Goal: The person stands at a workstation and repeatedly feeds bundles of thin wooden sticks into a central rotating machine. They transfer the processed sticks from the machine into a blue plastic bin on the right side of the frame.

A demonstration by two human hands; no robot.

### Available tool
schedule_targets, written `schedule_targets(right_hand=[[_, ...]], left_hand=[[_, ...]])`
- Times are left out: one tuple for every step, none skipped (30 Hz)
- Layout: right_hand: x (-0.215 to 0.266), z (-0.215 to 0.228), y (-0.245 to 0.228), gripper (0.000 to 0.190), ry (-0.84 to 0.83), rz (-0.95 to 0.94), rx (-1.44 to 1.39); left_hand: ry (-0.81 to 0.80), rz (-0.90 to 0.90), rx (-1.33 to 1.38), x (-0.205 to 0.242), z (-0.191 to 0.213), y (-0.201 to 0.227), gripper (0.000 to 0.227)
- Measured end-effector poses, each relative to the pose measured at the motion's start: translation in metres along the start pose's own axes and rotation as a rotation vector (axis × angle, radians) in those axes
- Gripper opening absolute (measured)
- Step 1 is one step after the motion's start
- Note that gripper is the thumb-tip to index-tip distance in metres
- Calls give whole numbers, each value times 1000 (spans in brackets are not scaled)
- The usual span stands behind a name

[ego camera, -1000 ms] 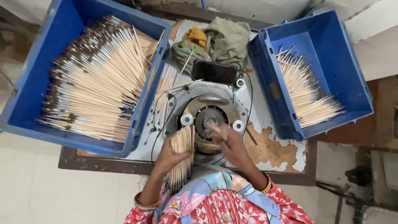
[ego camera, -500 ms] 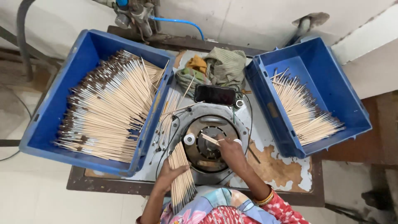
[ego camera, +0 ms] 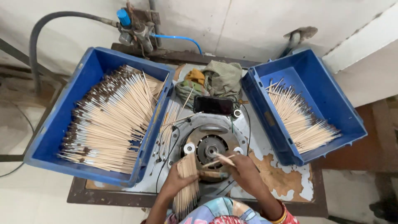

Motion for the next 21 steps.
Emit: schedule_targets(right_hand=[[-8,-7,11,17,4,6,9],[-15,-12,23,21,34,-39,113],[-18,-21,33,26,55,-87,209],[-13,-31,38,26,50,-86,208],[-15,-43,45,30,22,-89,224],[-18,-53,52,35,-6,-93,239],[-21,-58,57,35,-1,-75,242],[-23,-62,62,35,18,-51,218],[-18,-68,64,35,36,-45,192],[-20,-65,61,35,40,-45,192],[-21,-62,56,32,65,22,130],[-23,-58,52,29,89,90,68],[-20,-50,34,29,93,86,71],[-18,-43,17,28,116,10,-76],[-20,-33,3,26,141,-55,-219],[-20,-32,4,26,147,-46,-212],[-15,-37,1,23,64,-65,-226],[-11,-43,-2,20,-19,-85,-240],[-12,-35,-7,20,-9,-79,-243],[-14,-27,-13,18,-41,-2,-190],[-14,-15,-18,17,-80,73,-126]], left_hand=[[-3,-11,0,-1,3,2,72],[41,119,166,-4,8,-1,75],[89,261,337,1,13,-10,79],[91,262,341,5,13,-25,79],[109,287,390,2,18,-34,79],[126,312,439,-1,23,-42,80],[132,294,443,-5,26,-49,80],[148,264,422,-9,29,-56,76],[158,251,394,-8,31,-68,72],[157,248,391,-7,29,-61,72],[126,206,357,-7,25,-54,67],[94,163,324,-6,20,-47,61],[90,163,320,0,14,-37,61],[71,91,168,8,7,-24,57],[55,7,17,11,-1,-8,52],[53,-6,15,12,-6,10,52],[-48,-148,-13,21,-15,27,52],[-150,-288,-41,30,-23,43,51],[-149,-293,-51,33,-21,52,51],[-143,-327,-182,35,-20,61,55],[-142,-363,-303,36,-25,69,58]])
Point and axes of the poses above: each hand's wrist, its own x-axis away from the middle knuckle, its own z-axis out of the back of the hand, y = z × x, the point moved 3 cm from there along -x, towards the middle knuckle, and after that the axes turned 14 degrees about z, right-handed, at the moved point
